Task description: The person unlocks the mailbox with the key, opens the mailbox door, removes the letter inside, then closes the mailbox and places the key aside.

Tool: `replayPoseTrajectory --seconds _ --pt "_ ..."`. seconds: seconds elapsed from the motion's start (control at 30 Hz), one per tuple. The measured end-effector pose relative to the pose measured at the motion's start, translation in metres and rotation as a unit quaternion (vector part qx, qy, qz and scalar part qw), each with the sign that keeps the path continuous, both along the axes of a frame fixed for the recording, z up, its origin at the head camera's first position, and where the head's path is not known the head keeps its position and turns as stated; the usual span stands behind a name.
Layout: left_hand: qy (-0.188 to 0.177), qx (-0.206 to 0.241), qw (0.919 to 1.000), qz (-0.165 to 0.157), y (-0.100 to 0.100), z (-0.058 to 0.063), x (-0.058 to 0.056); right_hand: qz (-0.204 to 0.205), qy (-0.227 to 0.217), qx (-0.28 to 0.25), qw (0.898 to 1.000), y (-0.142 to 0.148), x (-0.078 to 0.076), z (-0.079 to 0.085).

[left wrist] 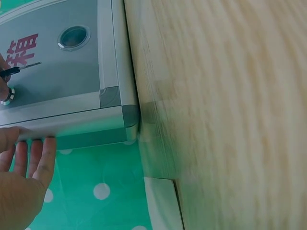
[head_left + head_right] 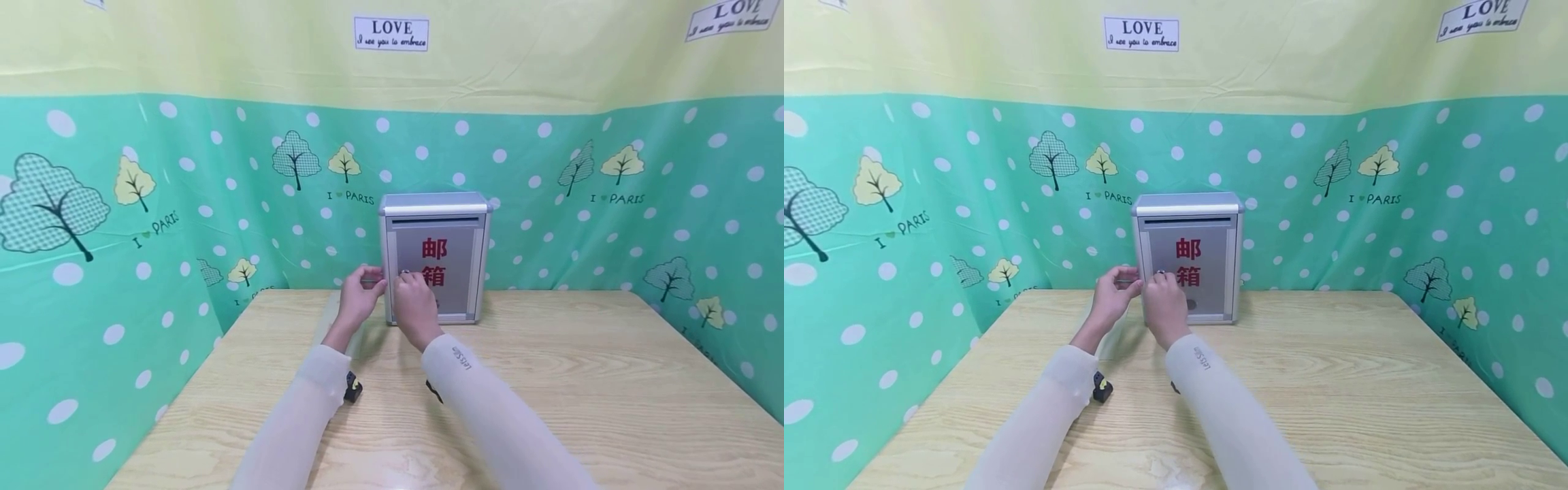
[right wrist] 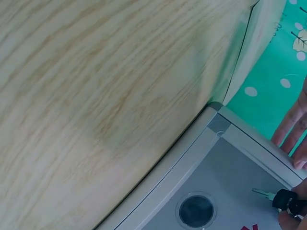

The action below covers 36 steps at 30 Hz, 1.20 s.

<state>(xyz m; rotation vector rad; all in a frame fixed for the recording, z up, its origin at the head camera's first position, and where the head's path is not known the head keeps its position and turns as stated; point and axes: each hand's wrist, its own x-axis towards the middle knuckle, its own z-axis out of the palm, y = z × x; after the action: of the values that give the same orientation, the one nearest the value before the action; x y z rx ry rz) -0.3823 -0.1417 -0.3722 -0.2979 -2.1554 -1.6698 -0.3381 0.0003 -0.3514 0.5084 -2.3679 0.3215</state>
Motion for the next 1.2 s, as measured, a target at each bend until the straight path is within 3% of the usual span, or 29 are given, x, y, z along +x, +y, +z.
replayPoseTrajectory --seconds 0.63,0.93,1.2 --pt "0.007 -0.005 1.0 0.002 -0.001 -0.001 0.0 -0.004 0.036 -0.011 0.999 -0.004 0.002 -0.006" --pt "0.008 -0.002 1.0 -0.005 0.001 0.0 0.002 -0.008 0.056 0.026 0.998 0.002 0.01 -0.006" --pt "0.0 0.006 0.9999 -0.008 0.0 0.002 0.004 0.025 0.068 0.0 0.997 0.006 0.014 -0.008"
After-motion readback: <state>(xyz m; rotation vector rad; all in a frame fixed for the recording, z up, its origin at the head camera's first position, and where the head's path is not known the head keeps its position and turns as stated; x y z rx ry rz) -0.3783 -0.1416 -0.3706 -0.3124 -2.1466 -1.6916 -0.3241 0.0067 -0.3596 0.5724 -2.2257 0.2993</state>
